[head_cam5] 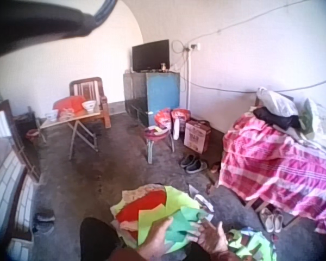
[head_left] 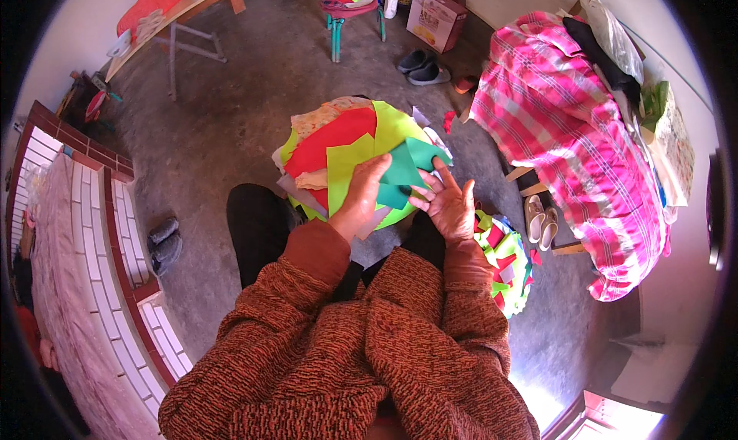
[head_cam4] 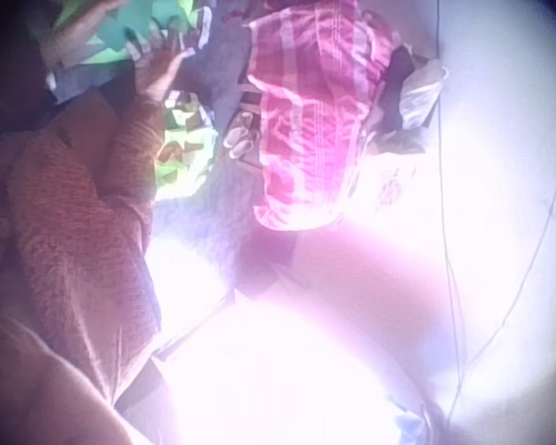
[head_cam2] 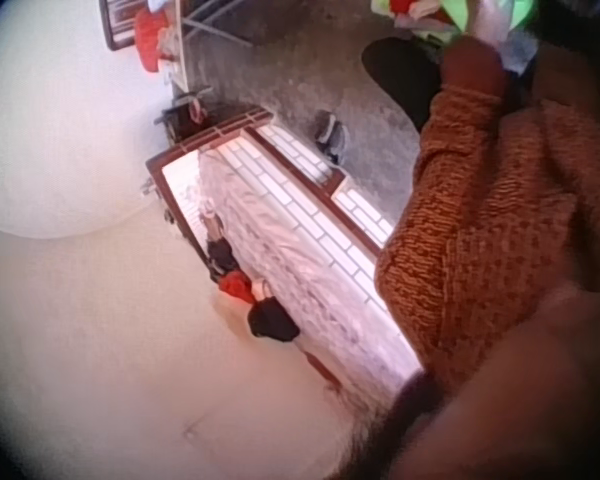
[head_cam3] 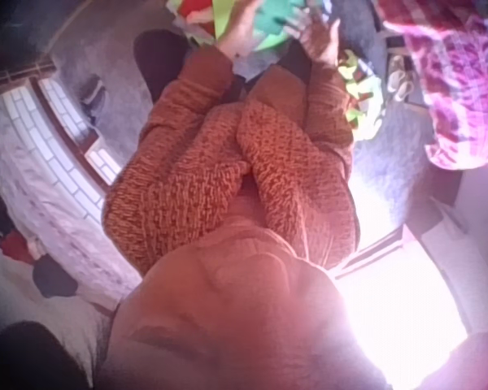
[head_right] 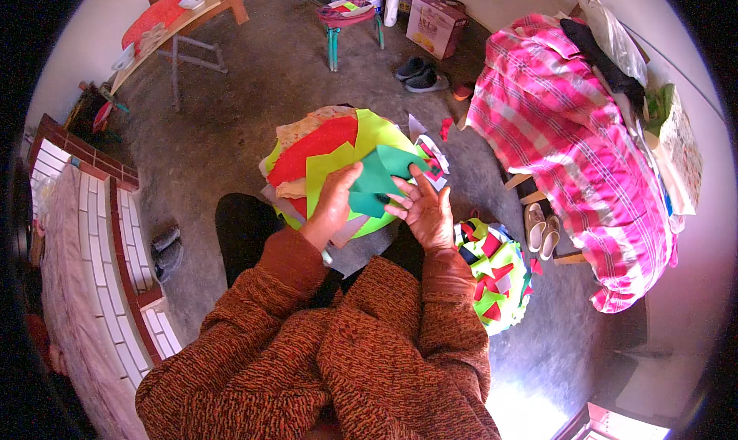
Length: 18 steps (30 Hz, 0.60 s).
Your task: The person sits on the floor and assembles a spherical paper craft by layering and pressing colorful paper pieces onto a base. They repeatedly pick up paper scraps from a pile, position them on the craft, and smooth them down by hand.
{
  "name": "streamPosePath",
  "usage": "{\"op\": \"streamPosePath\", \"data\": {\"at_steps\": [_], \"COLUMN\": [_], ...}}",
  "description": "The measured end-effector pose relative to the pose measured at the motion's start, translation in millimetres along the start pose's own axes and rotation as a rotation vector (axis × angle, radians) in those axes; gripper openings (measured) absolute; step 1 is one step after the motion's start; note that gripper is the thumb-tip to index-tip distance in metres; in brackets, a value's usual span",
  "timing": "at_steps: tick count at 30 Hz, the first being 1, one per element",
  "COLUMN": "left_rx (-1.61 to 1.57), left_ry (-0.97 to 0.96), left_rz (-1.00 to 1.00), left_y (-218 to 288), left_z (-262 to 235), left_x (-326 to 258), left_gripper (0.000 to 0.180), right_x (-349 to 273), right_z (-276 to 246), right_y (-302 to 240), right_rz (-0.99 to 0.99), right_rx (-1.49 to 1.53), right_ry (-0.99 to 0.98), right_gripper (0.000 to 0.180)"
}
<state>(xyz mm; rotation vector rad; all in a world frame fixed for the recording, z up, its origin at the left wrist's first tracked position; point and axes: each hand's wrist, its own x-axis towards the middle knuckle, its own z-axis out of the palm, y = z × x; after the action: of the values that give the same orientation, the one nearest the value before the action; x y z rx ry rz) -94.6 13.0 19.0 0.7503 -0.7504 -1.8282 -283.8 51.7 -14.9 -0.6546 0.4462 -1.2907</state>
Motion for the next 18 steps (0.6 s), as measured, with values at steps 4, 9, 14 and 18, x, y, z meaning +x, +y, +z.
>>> {"op": "streamPosePath", "data": {"at_steps": [4, 9, 14, 18], "left_rx": [-0.311, -0.435, -0.241, 0.067], "left_ry": [0.086, 0.236, 0.436, 0.574], "left_rz": [-0.073, -0.015, 0.313, 0.586], "left_y": [8, 58, 116, 133], "left_z": [-38, -63, -80, -82], "left_x": [22, 28, 36, 66], "left_gripper": [0.035, 0.035, 0.033, 0.039], "right_x": [2, 0, 1, 2], "right_z": [-4, -10, -10, -12], "right_y": [2, 2, 4, 8], "right_rz": [0.012, 0.006, 0.006, 0.032], "right_rx": [-0.019, -0.047, -0.043, -0.046], "right_ry": [-0.024, -0.026, -0.021, -0.016], "right_gripper": [0.088, 0.086, 0.083, 0.078]}}
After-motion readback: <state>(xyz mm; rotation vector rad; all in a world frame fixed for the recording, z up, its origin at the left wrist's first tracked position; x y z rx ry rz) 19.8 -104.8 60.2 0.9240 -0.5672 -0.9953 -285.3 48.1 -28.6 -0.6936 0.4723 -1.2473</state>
